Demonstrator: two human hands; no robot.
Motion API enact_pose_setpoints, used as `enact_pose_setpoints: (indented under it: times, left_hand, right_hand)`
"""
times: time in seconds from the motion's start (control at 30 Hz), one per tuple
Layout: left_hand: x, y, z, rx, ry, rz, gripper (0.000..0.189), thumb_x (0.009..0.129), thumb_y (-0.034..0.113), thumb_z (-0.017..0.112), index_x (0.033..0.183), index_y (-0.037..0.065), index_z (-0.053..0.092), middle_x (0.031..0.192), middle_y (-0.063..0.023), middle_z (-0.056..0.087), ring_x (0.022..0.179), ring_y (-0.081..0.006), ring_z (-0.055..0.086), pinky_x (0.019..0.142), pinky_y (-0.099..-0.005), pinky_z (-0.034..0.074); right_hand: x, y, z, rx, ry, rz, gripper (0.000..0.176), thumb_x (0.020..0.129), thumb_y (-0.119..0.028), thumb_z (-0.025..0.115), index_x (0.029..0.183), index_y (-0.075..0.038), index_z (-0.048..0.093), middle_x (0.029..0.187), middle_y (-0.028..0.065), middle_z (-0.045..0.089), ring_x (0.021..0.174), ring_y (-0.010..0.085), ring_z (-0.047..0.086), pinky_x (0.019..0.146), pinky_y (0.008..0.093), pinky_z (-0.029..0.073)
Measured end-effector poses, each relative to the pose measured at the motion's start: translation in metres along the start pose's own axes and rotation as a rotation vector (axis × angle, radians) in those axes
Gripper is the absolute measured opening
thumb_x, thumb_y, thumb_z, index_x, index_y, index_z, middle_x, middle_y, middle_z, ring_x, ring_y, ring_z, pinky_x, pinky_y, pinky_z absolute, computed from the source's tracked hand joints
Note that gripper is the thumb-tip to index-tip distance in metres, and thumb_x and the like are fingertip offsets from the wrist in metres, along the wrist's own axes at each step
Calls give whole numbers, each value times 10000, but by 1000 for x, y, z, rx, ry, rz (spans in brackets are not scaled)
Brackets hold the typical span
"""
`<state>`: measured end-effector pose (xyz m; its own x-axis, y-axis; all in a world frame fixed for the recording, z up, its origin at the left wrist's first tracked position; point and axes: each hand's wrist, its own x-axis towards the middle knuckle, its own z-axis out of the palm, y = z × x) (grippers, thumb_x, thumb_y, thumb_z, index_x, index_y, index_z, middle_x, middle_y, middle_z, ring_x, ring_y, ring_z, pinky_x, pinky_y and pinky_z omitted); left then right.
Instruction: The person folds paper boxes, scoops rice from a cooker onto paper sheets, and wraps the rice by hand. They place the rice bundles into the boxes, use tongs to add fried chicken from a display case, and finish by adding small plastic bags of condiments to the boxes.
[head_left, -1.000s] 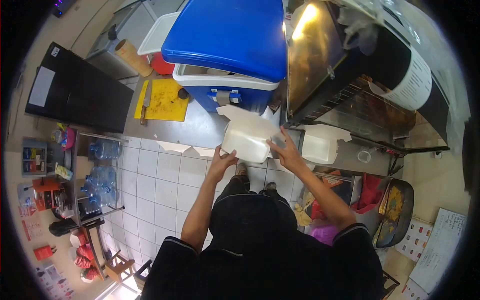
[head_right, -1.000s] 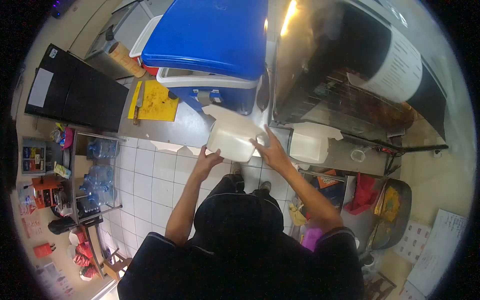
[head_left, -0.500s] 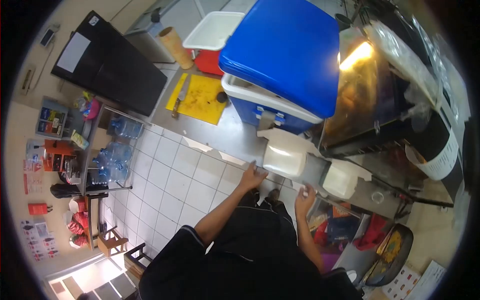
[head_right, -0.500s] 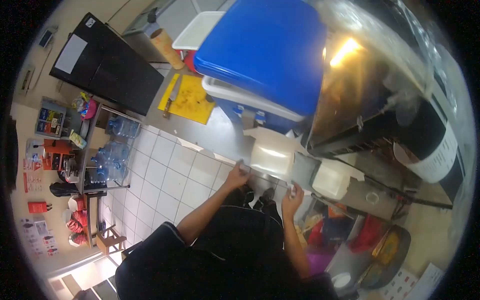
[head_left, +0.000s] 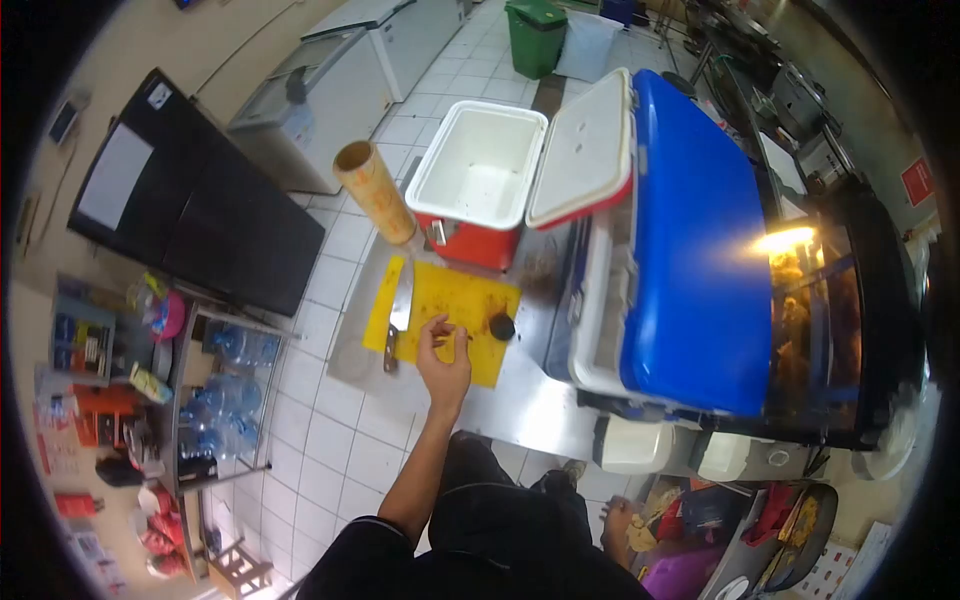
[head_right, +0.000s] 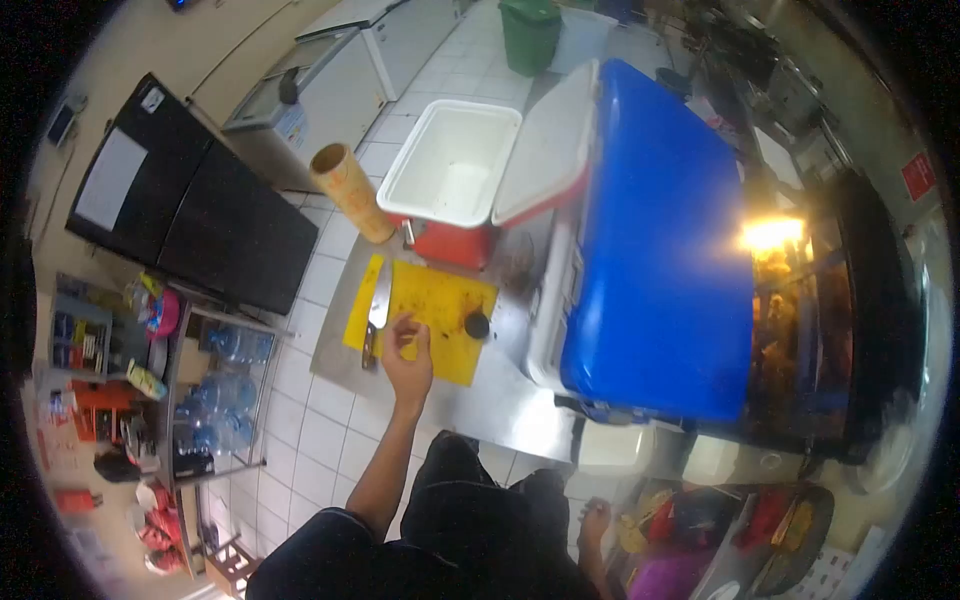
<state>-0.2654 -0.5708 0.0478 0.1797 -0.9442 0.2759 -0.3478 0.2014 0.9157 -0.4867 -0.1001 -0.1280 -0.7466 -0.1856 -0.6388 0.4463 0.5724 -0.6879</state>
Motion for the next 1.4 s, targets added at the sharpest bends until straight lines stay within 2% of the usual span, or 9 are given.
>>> enact_pose_setpoints:
  times: [0.3,0.33,0.4,0.83,0.87,0.93,1.0,1.27,1.4]
  left_hand:
    - [183,-17,33,213,73,536,445,852,123,757,1237,-2,573,1233,-189,569,1184,-374,521,1046,-474,393]
    - [187,-17,41,175,58,471,432,847,119,762,1222,0,584,1240,-192,562,1185,-369,526,1048,-470,394]
    - [188,-22,52,166,29,380,410,839,116,771,1195,4,601,1250,-190,548,1193,-359,527,1049,-467,396]
    - [191,-57,49,280,-42,268,433,822,151,798,1199,80,597,1324,-139,478,1288,-337,443,1042,-504,327]
    - [193,-56,50,230,-22,283,436,827,150,796,1202,64,590,1309,-144,488,1270,-341,458,1033,-495,346]
    - [190,-52,44,99,25,290,437,845,155,786,1209,37,575,1275,-151,514,1228,-337,489,1018,-472,375]
    - [181,-48,28,-67,66,285,432,870,167,767,1218,14,561,1237,-155,543,1182,-320,521,1005,-443,396]
    - [77,-62,-139,-381,-1691,73,359,888,139,716,1222,23,651,1044,-86,712,916,-172,666,773,-321,515]
    - [76,-127,-245,-294,-1862,80,227,924,35,652,1137,-32,695,923,-109,736,850,-145,697,729,-271,543]
  right_hand:
    - [-152,64,46,-649,318,145,603,625,-27,610,1218,-22,505,1165,371,446,1244,536,356,1107,560,262]
    - [-155,112,54,-833,503,47,575,562,-54,631,1131,-35,549,1010,283,488,985,413,497,931,456,406]
    - [-173,156,59,-772,452,98,623,548,-95,651,1155,-43,519,968,300,524,1010,438,506,961,521,394]
    - [-281,134,111,-839,357,331,649,791,-221,713,1386,-118,477,1186,161,652,1179,409,583,1133,512,356]
    - [-272,58,125,-521,547,373,627,589,-72,686,1189,-16,514,997,287,519,997,437,521,903,502,453]
    - [-239,111,99,-467,593,132,836,680,-76,737,1439,30,401,1329,282,474,1126,391,540,972,478,468]
    - [-236,53,125,-192,546,-68,656,862,14,628,1472,-36,394,1466,201,416,1297,286,469,999,396,471]
    - [-342,-173,353,478,154,-612,543,1029,-123,495,1520,-63,272,1543,135,306,1346,318,447,945,458,565]
    - [-417,-143,453,299,220,-814,543,975,-113,580,1480,-23,401,1462,194,346,1295,310,511,895,346,575]
